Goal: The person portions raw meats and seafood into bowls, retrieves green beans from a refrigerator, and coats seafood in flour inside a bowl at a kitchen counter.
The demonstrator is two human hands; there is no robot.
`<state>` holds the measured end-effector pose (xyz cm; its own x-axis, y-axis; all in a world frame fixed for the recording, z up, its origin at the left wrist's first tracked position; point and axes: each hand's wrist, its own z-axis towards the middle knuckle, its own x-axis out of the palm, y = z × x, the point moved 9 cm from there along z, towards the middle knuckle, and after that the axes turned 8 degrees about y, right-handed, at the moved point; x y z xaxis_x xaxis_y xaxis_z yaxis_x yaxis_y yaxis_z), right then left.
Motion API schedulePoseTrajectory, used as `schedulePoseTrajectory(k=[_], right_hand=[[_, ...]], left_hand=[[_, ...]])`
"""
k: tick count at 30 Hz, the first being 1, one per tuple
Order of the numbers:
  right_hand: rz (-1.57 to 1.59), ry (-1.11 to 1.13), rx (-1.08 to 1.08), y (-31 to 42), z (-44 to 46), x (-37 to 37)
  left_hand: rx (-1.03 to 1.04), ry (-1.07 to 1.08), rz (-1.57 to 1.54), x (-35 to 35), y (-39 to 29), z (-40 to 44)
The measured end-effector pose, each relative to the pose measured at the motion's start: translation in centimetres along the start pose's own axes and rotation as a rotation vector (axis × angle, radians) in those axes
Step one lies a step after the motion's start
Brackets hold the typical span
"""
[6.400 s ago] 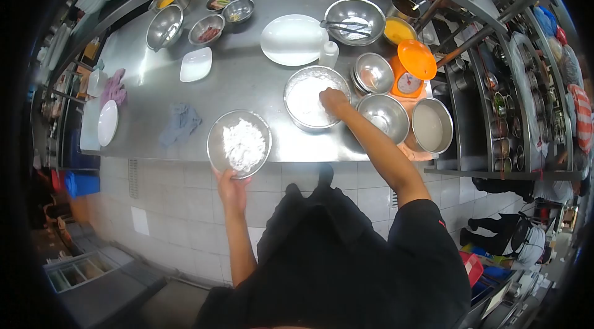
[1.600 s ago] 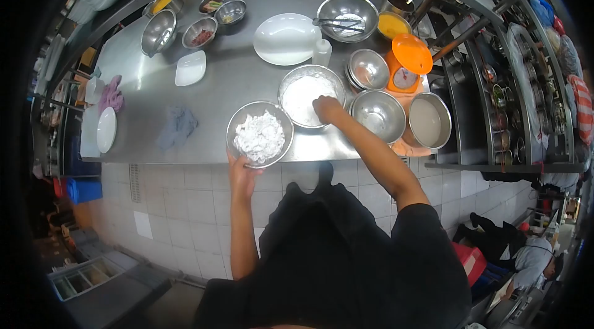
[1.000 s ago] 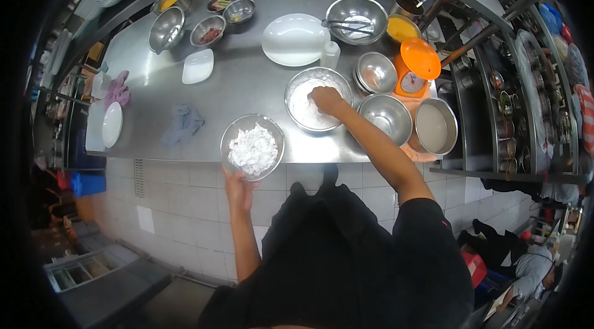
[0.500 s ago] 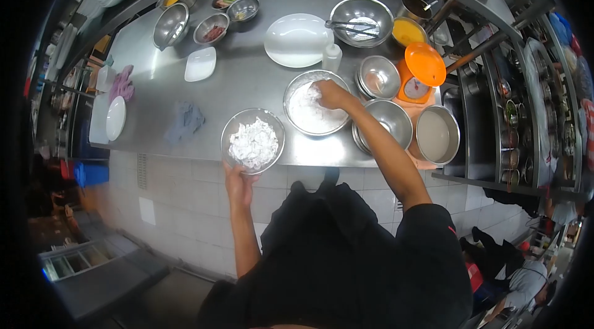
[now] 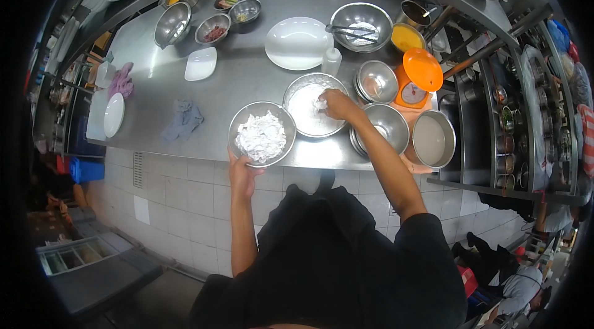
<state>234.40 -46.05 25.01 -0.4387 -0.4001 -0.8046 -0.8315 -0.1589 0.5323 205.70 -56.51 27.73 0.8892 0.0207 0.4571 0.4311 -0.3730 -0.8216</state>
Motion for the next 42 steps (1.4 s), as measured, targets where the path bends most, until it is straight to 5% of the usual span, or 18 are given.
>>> schedulePoseTrajectory(k=[7,13,15,18,20,21,25,27,31,38,42], right_hand=[[0.019,-0.083,0.011,4.6,-1.7,-3.2],[0.117,-0.126,-0.243,13.4,-0.8,-5.1],[0.114,-0.198,-0.268,12.0,0.7,-6.0],[-0.125,-0.117,-0.003,5.3,4.0,-1.6],[-0.256,0.172,0.111,1.6,4.5,4.8],[-0.264,0.287,0.084,0.2,5.0,8.5],[-0.277,0.182,0.018,1.3,3.9,9.9],[-0.227,0.108,-0.067,0.6,4.8,9.5],[-0.267,0.070,0.110,1.1,3.9,4.7],[-0.078,0.161,-0.013,1.8,2.3,2.9],[0.016,0.014,-0.160,4.2,0.1,0.9]], left_hand=[[-0.008,0.015,0.025,0.0,0.5,0.9],[-0.080,0.039,0.064,1.4,1.2,1.4],[-0.069,0.056,0.051,1.3,1.5,1.4],[-0.065,0.061,-0.007,0.1,2.3,0.2],[-0.049,0.037,-0.024,-1.3,3.1,-0.7],[-0.034,0.002,-0.048,-2.2,3.2,-0.9],[-0.059,-0.070,-0.072,-4.1,3.8,-2.4],[-0.050,-0.106,-0.076,-4.4,3.4,-2.2],[-0.017,-0.142,-0.079,-4.6,2.7,-2.3],[0.000,-0.177,-0.093,-4.8,2.0,-1.1],[0.039,-0.267,-0.086,-4.3,1.0,-1.2]])
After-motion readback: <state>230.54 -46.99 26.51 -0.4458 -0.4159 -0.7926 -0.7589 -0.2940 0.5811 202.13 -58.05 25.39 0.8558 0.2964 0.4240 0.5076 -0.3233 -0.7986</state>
